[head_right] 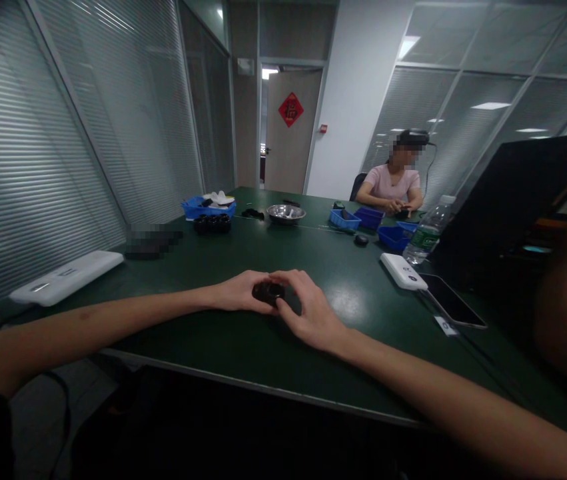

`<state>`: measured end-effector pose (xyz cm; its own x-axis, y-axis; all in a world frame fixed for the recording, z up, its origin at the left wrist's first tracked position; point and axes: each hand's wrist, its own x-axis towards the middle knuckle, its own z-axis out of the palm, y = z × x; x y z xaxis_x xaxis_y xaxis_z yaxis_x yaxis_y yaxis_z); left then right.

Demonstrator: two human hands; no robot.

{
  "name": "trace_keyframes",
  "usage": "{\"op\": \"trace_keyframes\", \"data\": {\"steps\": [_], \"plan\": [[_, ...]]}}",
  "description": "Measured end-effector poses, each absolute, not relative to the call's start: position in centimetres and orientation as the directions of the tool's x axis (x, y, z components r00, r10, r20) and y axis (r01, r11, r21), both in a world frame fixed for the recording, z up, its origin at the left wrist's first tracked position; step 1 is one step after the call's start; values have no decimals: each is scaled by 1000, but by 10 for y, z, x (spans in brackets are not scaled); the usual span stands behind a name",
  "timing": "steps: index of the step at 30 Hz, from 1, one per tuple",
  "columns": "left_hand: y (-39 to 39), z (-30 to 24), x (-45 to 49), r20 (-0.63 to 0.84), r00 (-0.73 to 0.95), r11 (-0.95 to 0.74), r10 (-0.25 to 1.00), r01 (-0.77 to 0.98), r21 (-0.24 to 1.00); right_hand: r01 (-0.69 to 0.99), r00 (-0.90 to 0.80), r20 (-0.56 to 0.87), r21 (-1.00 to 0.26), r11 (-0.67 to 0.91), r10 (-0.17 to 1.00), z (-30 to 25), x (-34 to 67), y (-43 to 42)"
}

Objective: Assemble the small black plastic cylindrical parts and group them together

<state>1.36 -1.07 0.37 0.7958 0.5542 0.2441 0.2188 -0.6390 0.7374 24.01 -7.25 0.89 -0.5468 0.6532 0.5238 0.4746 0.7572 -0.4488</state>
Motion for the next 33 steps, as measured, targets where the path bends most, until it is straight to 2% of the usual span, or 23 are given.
{"op": "trace_keyframes", "data": {"steps": [5, 8, 14, 21, 24, 28, 33], "plan": [[-13, 6, 12, 267, 809, -635, 523, 161, 756, 474, -560, 512, -448, 758, 652, 13, 238, -72], [-13, 6, 12, 244, 804, -641, 542, 208, 738, 488, -563, 474, -470, 736, 677, 15, 240, -69], [-13, 6, 12, 235, 789, -645, 567, 248, 723, 374, -658, 461, -487, 789, 596, 20, 260, -63], [-7, 4, 11, 224, 756, -631, 615, 302, 715, 358, -655, 481, -482, 799, 583, 10, 269, -55], [-8, 4, 11, 254, 752, -659, 609, 301, 689, 422, -585, 482, -506, 752, 652, 7, 267, -56], [-8, 4, 10, 263, 718, -654, 644, 339, 676, 555, -487, 384, -557, 618, 784, 8, 266, -56], [-6, 3, 9, 263, 726, -666, 635, 342, 663, 540, -525, 382, -541, 645, 760, 8, 267, -54]]}}
